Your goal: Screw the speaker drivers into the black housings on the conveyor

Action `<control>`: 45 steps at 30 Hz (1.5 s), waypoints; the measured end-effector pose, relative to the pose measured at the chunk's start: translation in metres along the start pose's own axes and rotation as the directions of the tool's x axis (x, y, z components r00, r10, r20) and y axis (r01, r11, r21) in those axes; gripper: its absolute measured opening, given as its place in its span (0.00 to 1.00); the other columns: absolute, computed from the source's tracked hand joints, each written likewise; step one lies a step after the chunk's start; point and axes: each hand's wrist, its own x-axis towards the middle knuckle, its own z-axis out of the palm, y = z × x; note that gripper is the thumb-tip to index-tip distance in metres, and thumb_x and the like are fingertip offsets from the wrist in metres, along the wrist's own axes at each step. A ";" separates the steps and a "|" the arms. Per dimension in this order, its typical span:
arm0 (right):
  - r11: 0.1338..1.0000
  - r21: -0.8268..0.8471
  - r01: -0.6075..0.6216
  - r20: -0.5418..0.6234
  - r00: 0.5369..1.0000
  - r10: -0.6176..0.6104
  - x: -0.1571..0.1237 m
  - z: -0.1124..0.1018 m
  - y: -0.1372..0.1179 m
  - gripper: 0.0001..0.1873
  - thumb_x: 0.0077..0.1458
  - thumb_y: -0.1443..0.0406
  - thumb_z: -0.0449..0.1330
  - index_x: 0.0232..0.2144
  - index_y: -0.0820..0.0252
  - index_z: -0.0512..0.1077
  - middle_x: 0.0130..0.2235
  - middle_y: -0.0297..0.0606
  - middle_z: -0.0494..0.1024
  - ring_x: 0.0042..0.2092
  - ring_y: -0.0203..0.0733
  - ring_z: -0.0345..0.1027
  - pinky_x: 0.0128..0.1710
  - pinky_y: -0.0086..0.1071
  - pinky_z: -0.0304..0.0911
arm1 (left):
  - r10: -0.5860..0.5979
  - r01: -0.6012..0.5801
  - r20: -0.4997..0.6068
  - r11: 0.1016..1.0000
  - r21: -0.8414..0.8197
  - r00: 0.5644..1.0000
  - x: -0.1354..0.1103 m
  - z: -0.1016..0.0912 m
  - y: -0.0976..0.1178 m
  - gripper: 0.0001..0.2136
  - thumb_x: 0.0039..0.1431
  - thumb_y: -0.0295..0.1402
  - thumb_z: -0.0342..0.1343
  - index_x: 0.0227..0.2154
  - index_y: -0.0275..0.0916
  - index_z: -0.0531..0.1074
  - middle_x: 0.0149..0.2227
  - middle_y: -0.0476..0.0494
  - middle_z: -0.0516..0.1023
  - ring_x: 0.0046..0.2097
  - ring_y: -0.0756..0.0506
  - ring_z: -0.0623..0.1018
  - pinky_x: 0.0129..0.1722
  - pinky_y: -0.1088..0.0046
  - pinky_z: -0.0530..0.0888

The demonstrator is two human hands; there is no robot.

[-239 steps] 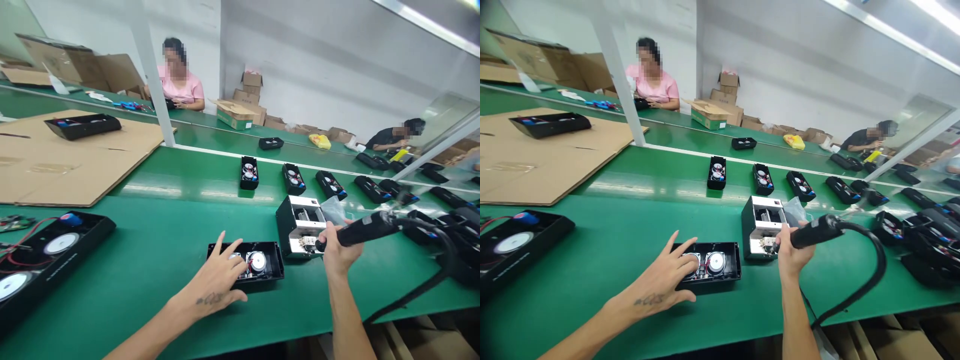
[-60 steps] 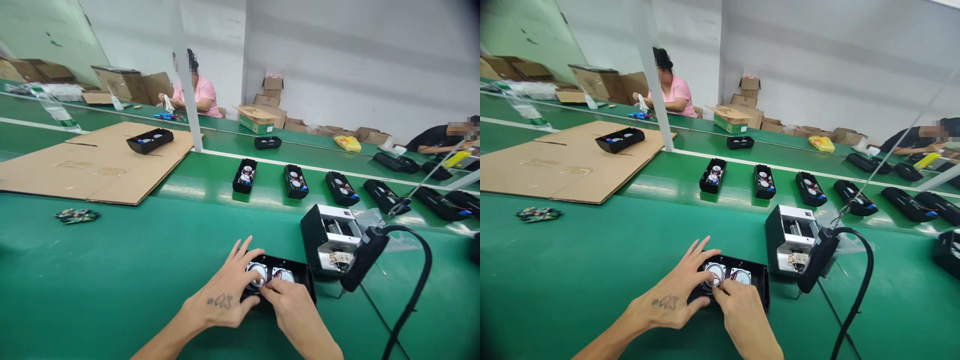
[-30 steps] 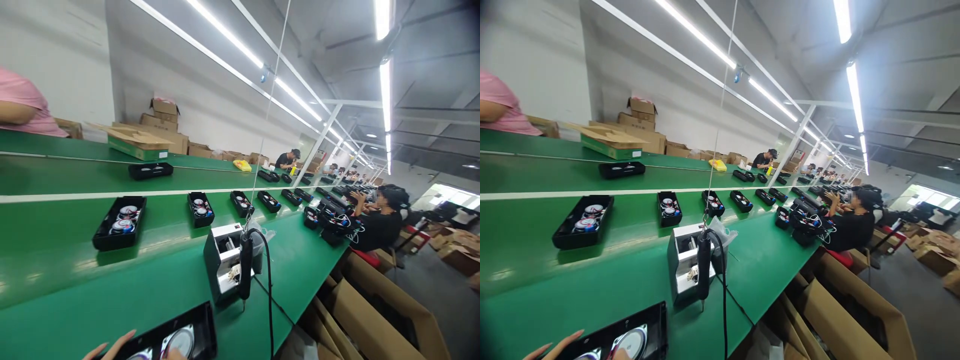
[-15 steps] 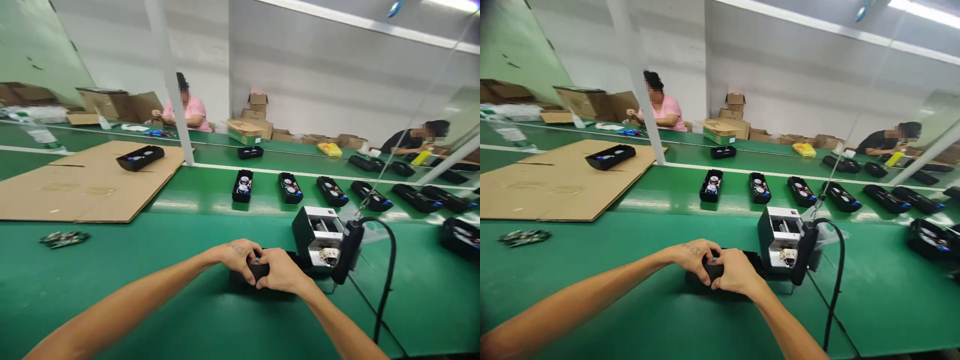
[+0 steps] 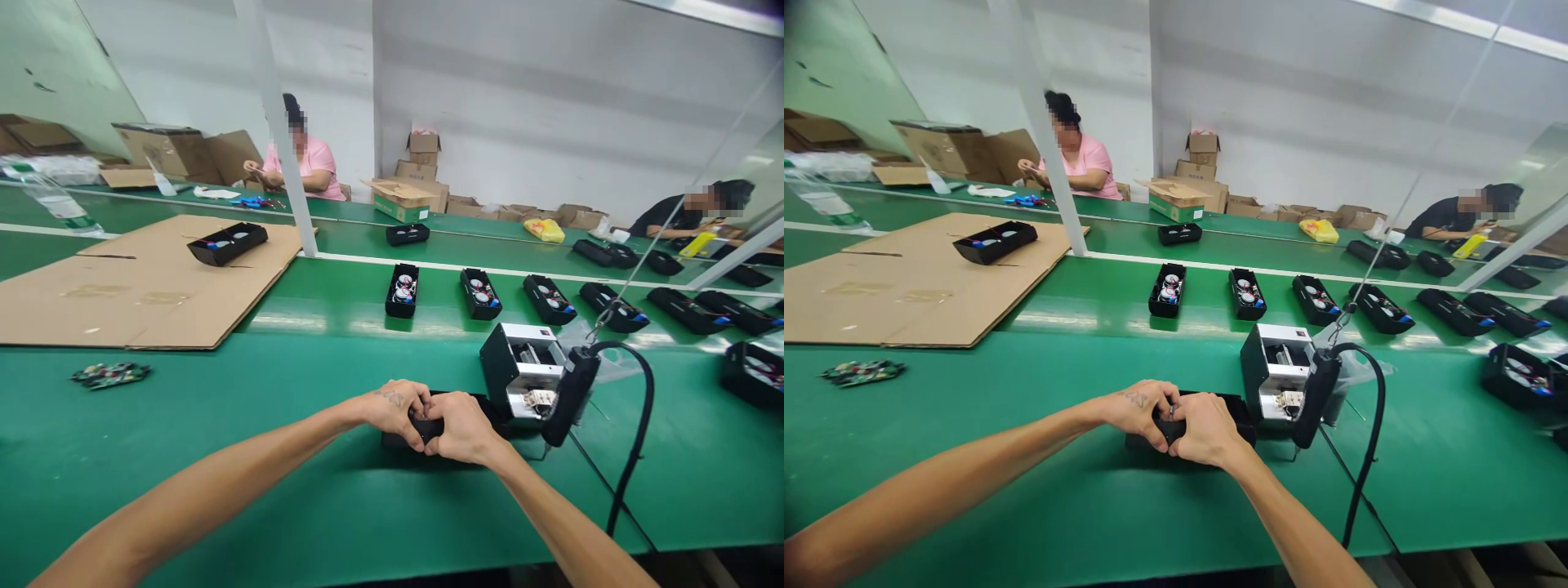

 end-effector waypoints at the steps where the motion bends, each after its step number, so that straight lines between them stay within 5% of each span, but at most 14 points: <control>1: 1.000 -0.002 0.011 0.015 1.000 -0.011 0.001 -0.002 0.002 0.16 0.42 0.58 0.78 0.37 0.44 0.86 0.43 0.25 0.88 0.43 0.45 0.81 0.34 0.33 0.57 | -0.006 0.006 0.002 1.000 -0.012 1.000 0.000 0.001 0.000 0.18 0.39 0.45 0.78 0.23 0.39 0.78 0.44 0.53 0.79 0.41 0.47 0.78 0.36 0.74 0.68; 5: 0.999 -0.036 0.037 0.055 0.998 -0.035 0.001 -0.009 0.007 0.16 0.40 0.55 0.79 0.34 0.46 0.85 0.35 0.26 0.86 0.37 0.45 0.79 0.30 0.33 0.49 | -0.039 0.040 0.027 0.998 -0.053 0.999 0.000 -0.001 -0.001 0.17 0.38 0.43 0.79 0.25 0.40 0.78 0.40 0.54 0.78 0.40 0.48 0.78 0.34 0.76 0.68; 12: 0.994 -0.087 0.072 0.034 0.997 -0.070 -0.004 -0.011 0.002 0.19 0.42 0.53 0.79 0.37 0.49 0.84 0.46 0.32 0.87 0.44 0.50 0.80 0.31 0.33 0.45 | -0.044 0.046 0.059 0.998 -0.039 0.997 0.003 -0.007 0.005 0.21 0.38 0.46 0.79 0.23 0.39 0.75 0.46 0.52 0.79 0.40 0.48 0.77 0.34 0.75 0.68; 20: 0.997 -0.047 0.056 0.053 0.997 -0.054 0.001 -0.008 0.008 0.15 0.42 0.51 0.78 0.30 0.49 0.85 0.35 0.31 0.86 0.35 0.45 0.77 0.29 0.33 0.46 | 0.045 -0.045 0.003 0.996 0.071 0.999 -0.006 -0.002 0.013 0.20 0.44 0.49 0.76 0.22 0.38 0.78 0.51 0.48 0.76 0.42 0.45 0.77 0.36 0.71 0.67; 31: 0.994 -0.029 0.103 0.017 0.995 -0.103 -0.022 -0.010 -0.002 0.10 0.50 0.61 0.73 0.38 0.49 0.85 0.43 0.34 0.86 0.44 0.50 0.80 0.39 0.36 0.64 | 0.103 -0.091 -0.060 0.980 0.176 0.993 -0.011 0.016 0.010 0.16 0.50 0.45 0.77 0.25 0.39 0.80 0.51 0.48 0.79 0.51 0.41 0.78 0.50 0.65 0.69; 33: 0.996 0.012 0.093 -0.177 0.980 -0.089 -0.049 -0.015 0.001 0.11 0.58 0.62 0.69 0.44 0.49 0.83 0.47 0.37 0.85 0.48 0.50 0.78 0.47 0.39 0.69 | 0.170 -0.133 -0.096 0.941 0.312 0.981 -0.022 0.030 0.012 0.14 0.51 0.45 0.77 0.29 0.41 0.82 0.52 0.47 0.79 0.58 0.36 0.76 0.57 0.58 0.67; 34: 0.997 0.046 0.069 -0.385 0.922 -0.046 -0.064 -0.017 0.006 0.11 0.61 0.61 0.67 0.47 0.50 0.82 0.47 0.39 0.84 0.49 0.49 0.78 0.49 0.41 0.70 | 0.205 -0.147 -0.115 0.912 0.383 0.972 -0.028 0.039 0.012 0.14 0.52 0.45 0.77 0.30 0.42 0.82 0.52 0.47 0.80 0.62 0.32 0.73 0.59 0.54 0.66; 35: 0.996 0.081 0.026 -0.621 0.783 0.030 -0.078 -0.018 0.014 0.12 0.63 0.60 0.66 0.49 0.51 0.80 0.47 0.41 0.83 0.49 0.50 0.77 0.50 0.42 0.71 | 0.238 -0.156 -0.134 0.883 0.443 0.962 -0.034 0.048 0.012 0.14 0.52 0.45 0.77 0.31 0.43 0.83 0.52 0.46 0.80 0.65 0.29 0.70 0.62 0.50 0.64; 36: 0.992 0.124 -0.035 -0.810 0.574 0.121 -0.091 -0.020 0.024 0.14 0.64 0.58 0.66 0.51 0.52 0.79 0.46 0.43 0.81 0.49 0.52 0.76 0.50 0.44 0.71 | 0.269 -0.161 -0.156 0.855 0.493 0.950 -0.038 0.057 0.011 0.14 0.53 0.46 0.77 0.32 0.43 0.83 0.52 0.45 0.80 0.68 0.26 0.67 0.63 0.47 0.62; 37: 0.979 0.175 -0.106 -0.911 0.360 0.202 -0.102 -0.020 0.036 0.19 0.64 0.56 0.66 0.54 0.54 0.78 0.48 0.47 0.80 0.50 0.54 0.74 0.49 0.47 0.71 | 0.299 -0.164 -0.178 0.832 0.531 0.938 -0.042 0.065 0.010 0.13 0.55 0.46 0.76 0.32 0.43 0.83 0.51 0.45 0.81 0.69 0.25 0.65 0.64 0.44 0.61; 38: 0.957 0.225 -0.185 -0.941 0.214 0.262 -0.110 -0.021 0.050 0.26 0.62 0.52 0.67 0.58 0.57 0.75 0.51 0.51 0.79 0.53 0.58 0.73 0.50 0.50 0.71 | 0.324 -0.165 -0.199 0.813 0.558 0.925 -0.045 0.072 0.009 0.13 0.57 0.46 0.74 0.33 0.43 0.83 0.51 0.44 0.81 0.70 0.24 0.64 0.65 0.43 0.60; 39: 0.927 0.274 -0.255 -0.936 0.152 0.318 -0.116 -0.020 0.065 0.34 0.61 0.49 0.68 0.62 0.60 0.72 0.55 0.55 0.77 0.56 0.63 0.71 0.53 0.55 0.70 | 0.344 -0.163 -0.219 0.801 0.575 0.913 -0.048 0.078 0.008 0.12 0.59 0.46 0.73 0.33 0.43 0.83 0.51 0.44 0.81 0.71 0.24 0.63 0.66 0.42 0.59; 42: 0.850 0.445 -0.282 -0.812 0.273 0.515 -0.119 -0.017 0.106 0.41 0.60 0.43 0.65 0.65 0.62 0.67 0.59 0.59 0.76 0.60 0.66 0.70 0.59 0.62 0.66 | 0.370 -0.160 -0.253 0.791 0.590 0.894 -0.050 0.086 0.007 0.12 0.61 0.45 0.71 0.32 0.42 0.83 0.50 0.45 0.81 0.71 0.24 0.64 0.67 0.41 0.58; 45: 0.791 0.606 -0.087 -0.736 0.316 0.598 -0.112 -0.007 0.130 0.33 0.53 0.46 0.73 0.52 0.59 0.72 0.47 0.48 0.82 0.48 0.55 0.78 0.51 0.51 0.73 | 0.370 -0.152 -0.271 0.795 0.588 0.889 -0.049 0.087 0.006 0.12 0.59 0.44 0.73 0.30 0.42 0.82 0.49 0.46 0.81 0.71 0.24 0.64 0.68 0.41 0.58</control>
